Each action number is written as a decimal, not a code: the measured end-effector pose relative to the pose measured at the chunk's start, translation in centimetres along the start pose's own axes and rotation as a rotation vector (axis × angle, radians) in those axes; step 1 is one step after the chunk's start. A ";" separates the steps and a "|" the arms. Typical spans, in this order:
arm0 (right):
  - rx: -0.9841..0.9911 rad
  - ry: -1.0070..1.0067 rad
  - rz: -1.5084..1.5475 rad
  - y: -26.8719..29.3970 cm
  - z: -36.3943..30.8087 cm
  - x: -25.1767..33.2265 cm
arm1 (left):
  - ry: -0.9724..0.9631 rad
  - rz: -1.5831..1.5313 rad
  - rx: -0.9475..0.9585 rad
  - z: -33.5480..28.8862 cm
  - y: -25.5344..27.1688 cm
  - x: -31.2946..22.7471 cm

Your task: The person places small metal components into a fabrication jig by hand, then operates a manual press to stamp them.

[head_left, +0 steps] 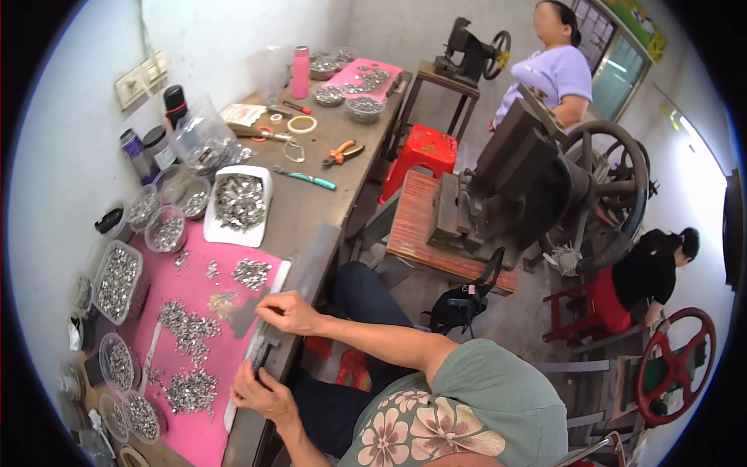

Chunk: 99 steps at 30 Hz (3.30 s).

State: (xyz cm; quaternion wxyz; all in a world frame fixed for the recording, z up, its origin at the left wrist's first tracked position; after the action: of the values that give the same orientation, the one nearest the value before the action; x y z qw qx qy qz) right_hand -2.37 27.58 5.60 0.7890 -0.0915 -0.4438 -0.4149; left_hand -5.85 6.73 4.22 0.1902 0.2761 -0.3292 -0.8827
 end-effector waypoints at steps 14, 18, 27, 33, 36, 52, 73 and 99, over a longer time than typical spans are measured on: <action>0.048 -0.021 -0.015 -1.1 -0.3 -0.1 | -0.007 0.033 -0.033 -0.1 0.6 -0.2; 0.028 -0.019 0.021 -0.7 -0.1 0.1 | -0.005 0.074 -0.093 0.1 0.6 -0.2; -0.079 -0.027 0.073 0.0 0.1 0.2 | -0.075 0.158 -0.141 0.1 0.3 -0.6; -0.018 0.017 0.008 -0.5 0.2 0.3 | -0.045 0.142 -0.150 0.1 0.3 -0.6; -0.051 0.061 -0.003 -0.6 0.1 -0.2 | -0.037 0.142 -0.143 0.3 0.2 -0.3; 0.050 -0.022 0.070 -0.8 -0.2 0.0 | -0.011 0.126 -0.083 0.1 0.6 -0.5; 0.088 0.029 0.071 -1.0 -0.2 0.9 | -0.014 0.086 -0.067 0.3 1.0 -0.6; 0.206 -0.123 0.048 1.1 1.4 -1.0 | 0.024 0.044 -0.049 1.4 0.5 -1.8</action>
State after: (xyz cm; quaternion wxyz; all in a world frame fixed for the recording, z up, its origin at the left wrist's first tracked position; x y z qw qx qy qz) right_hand -2.71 29.61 5.85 0.7753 -0.0459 -0.5293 -0.3415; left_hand -5.23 8.01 6.16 0.2200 0.2749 -0.3113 -0.8827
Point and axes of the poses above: each hand's wrist, its own z-axis towards the middle knuckle, its own y-axis out of the back of the hand, x = y × z, the point moved 9 cm from there along z, towards the middle knuckle, and after that the axes turned 1 degree about y, right-handed, at the moved point
